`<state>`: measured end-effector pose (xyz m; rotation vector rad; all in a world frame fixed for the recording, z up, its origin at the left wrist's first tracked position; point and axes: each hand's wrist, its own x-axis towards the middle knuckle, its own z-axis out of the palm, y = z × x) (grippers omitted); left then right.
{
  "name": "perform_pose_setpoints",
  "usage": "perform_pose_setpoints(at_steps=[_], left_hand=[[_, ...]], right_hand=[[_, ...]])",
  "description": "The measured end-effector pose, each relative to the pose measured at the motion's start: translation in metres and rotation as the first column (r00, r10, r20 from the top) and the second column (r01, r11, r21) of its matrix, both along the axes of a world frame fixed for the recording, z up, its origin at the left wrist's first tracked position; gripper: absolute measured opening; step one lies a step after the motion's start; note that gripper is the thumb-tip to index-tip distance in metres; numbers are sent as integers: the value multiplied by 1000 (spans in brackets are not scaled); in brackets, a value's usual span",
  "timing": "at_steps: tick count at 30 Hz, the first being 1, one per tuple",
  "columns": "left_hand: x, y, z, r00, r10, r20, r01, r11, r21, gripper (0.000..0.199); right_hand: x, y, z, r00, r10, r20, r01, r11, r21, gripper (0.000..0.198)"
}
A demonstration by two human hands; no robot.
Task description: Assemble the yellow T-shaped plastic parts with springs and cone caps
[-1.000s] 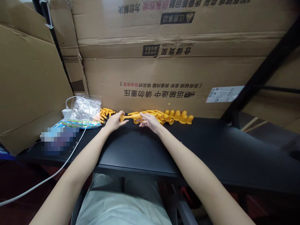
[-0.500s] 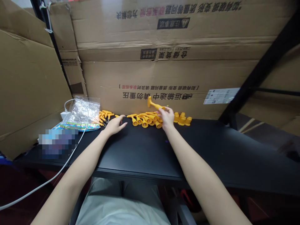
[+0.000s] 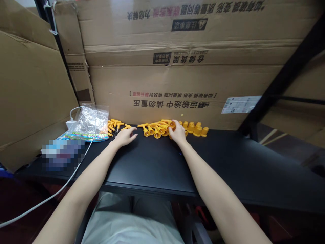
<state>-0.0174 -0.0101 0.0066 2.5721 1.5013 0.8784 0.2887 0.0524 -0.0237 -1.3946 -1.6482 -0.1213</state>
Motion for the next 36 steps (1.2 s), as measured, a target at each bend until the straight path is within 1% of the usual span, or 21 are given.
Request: perform_pose_setpoints(at_steps=[3, 6, 8, 10, 15, 19, 24, 26, 28, 30, 31, 32, 34, 36], left_hand=[[0, 0, -1, 1000, -2, -7, 2, 1000, -3, 30], [0, 1, -1, 1000, -14, -3, 14, 1000, -8, 30], [0, 1, -1, 1000, -16, -6, 16, 1000, -12, 30], [0, 0, -1, 1000, -11, -17, 11, 1000, -16, 31], [0, 1, -1, 999, -7, -33, 6, 1000, -17, 31], [0, 0, 0, 1000, -11, -24, 10, 1000, -19, 31], [1, -2, 2, 999, 1, -53, -3, 999, -35, 33], [1, -3, 3, 998, 6, -68, -9, 999, -40, 34], [1, -3, 3, 997, 8, -79, -12, 999, -42, 34], [1, -3, 3, 996, 10, -86, -13, 999, -40, 34], [1, -3, 3, 996, 10, -87, -13, 999, -37, 34], [1, -3, 3, 996, 11, -88, -14, 999, -36, 33], [1, -3, 3, 996, 13, -90, -16, 999, -36, 33], [1, -3, 2, 996, 13, -92, -17, 999, -40, 34]], right_hand=[[-1, 1, 1, 1000, -20, 1, 20, 999, -48, 40], [-4, -2, 4, 996, -91, -3, 91, 992, -90, 33], [-5, -4, 5, 990, -139, 10, 139, 986, -89, 31], [-5, -4, 4, 987, -158, 16, 159, 984, -80, 31], [-1, -2, 1, 992, -129, -16, 127, 989, -77, 32], [-2, -1, -1, 992, -121, -26, 119, 989, -91, 39], [-5, -4, 4, 996, -80, -34, 75, 990, -120, 49], [-1, -4, 9, 994, -93, -57, 88, 992, -95, 50], [11, -3, 13, 982, -145, -122, 142, 989, -35, 50], [28, -1, 14, 949, -218, -228, 232, 972, 32, 48], [38, -1, 12, 922, -261, -285, 285, 958, 43, 47], [47, 0, 10, 881, -320, -349, 351, 936, 26, 45], [64, 0, 2, 794, -431, -428, 446, 892, -71, 41], [74, 1, -6, 698, -534, -477, 487, 843, -231, 38]])
